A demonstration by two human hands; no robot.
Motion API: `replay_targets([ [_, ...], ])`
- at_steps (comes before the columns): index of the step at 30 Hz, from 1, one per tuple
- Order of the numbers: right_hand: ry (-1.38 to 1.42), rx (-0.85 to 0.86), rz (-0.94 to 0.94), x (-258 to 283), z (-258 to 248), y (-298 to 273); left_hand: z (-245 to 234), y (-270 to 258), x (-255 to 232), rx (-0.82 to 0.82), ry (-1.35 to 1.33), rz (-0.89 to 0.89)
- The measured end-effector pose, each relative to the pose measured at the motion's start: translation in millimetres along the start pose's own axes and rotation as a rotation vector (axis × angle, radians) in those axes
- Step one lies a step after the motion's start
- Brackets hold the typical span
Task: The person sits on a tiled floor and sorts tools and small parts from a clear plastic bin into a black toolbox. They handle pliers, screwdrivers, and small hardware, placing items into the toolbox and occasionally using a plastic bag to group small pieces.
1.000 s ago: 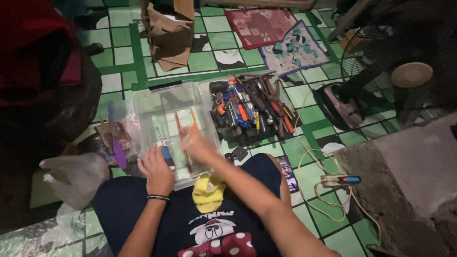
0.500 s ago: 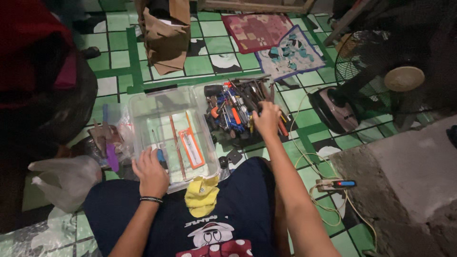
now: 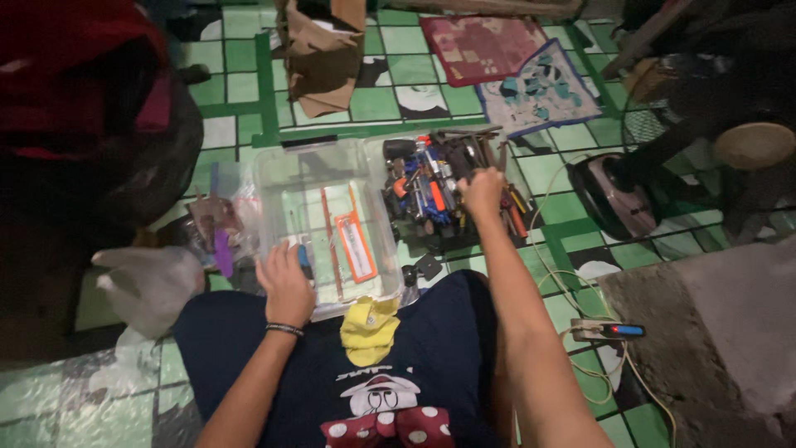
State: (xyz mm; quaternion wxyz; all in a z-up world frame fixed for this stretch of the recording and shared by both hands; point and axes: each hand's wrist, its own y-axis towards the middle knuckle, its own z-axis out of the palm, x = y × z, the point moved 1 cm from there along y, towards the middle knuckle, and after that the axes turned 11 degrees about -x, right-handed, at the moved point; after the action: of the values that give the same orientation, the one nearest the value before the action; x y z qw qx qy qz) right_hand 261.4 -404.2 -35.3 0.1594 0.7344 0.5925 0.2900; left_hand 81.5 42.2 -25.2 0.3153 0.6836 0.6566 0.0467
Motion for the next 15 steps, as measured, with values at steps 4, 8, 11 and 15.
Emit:
replay_targets([
  [4,0.142,-0.138,0.108,19,-14,-4,-3,0,3,0.026,-0.072,-0.023],
  [8,0.506,-0.102,0.270,74,-36,-31,0,0,4,-0.014,-0.050,-0.019],
  [11,0.710,0.254,0.239,136,-25,-80,4,-1,5,-0.038,-0.001,0.001],
  [15,0.642,0.710,0.202,209,28,-143,4,-5,9,-0.022,0.024,0.021],
])
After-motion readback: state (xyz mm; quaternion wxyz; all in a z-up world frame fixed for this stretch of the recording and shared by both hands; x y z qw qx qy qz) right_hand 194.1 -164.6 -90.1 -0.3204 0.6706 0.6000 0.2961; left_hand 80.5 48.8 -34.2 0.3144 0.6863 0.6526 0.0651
